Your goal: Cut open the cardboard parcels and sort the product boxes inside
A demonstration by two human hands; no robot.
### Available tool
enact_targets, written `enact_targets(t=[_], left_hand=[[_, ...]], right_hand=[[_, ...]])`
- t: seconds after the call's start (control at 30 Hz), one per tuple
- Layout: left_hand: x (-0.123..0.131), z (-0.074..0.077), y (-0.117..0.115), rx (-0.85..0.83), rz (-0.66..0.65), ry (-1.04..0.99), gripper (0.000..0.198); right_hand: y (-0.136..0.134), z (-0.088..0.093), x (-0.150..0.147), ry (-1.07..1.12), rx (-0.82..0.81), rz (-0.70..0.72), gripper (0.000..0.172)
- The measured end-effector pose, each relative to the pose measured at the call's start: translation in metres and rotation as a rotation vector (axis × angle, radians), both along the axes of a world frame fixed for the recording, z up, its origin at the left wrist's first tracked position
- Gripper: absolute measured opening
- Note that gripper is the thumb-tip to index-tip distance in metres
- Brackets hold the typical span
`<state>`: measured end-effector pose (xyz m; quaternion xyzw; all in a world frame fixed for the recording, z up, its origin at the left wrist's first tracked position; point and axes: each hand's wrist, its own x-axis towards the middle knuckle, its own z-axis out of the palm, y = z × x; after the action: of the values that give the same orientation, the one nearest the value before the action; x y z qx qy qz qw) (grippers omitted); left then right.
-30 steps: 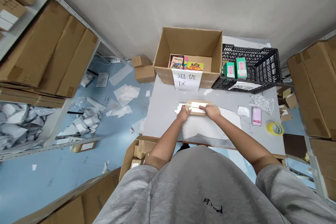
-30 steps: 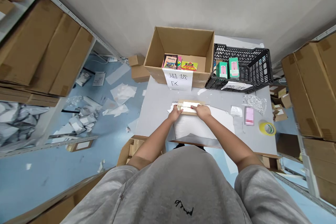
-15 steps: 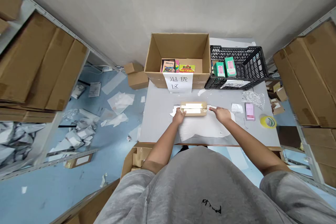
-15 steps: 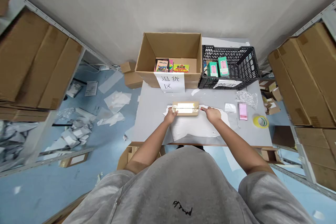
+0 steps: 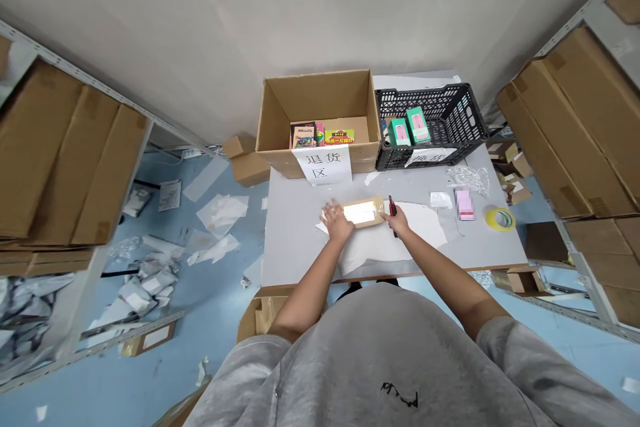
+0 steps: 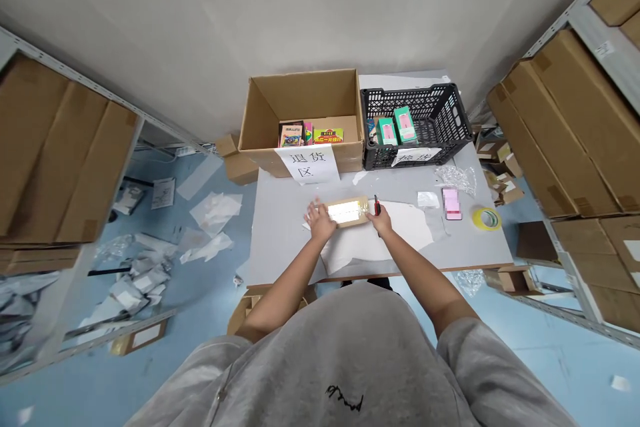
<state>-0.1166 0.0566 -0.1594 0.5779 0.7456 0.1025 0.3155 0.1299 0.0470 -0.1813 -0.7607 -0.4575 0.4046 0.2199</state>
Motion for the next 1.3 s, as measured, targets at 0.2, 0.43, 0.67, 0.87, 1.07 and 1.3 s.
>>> enact_targets(t=[0.2, 0.43, 0.67, 0.87, 1.07, 1.3], left_hand=[[0.045, 0.005, 0.048, 0.192, -0.593, -0.107, 0.076], [0.059, -0.017, 0.054, 0.265, -0.828, 0.191, 0.065], [0.062, -0.025, 0.052, 0.294, -0.8, 0.221, 0.063], [0.062, -0.026, 0.053, 0.285, -0.772, 0.246, 0.061], [0.063, -0.028, 0.058, 0.267, -0.74, 0.227, 0.055], [0.058, -0.031, 0.052, 0.325, -0.718, 0.141, 0.061]], right_hand=[[0.006, -0.006, -0.006, 0.124, -0.054, -0.168, 0.051], [-0.003, 0.013, -0.019, 0.335, -0.093, -0.355, 0.024], [-0.03, 0.028, -0.042, 0.502, -0.24, -0.307, 0.027], [-0.01, 0.044, -0.051, 0.376, -0.286, -0.266, 0.026], [-0.01, 0.051, -0.055, 0.314, -0.318, -0.215, 0.029], [0.007, 0.052, -0.041, 0.322, -0.301, -0.193, 0.028]])
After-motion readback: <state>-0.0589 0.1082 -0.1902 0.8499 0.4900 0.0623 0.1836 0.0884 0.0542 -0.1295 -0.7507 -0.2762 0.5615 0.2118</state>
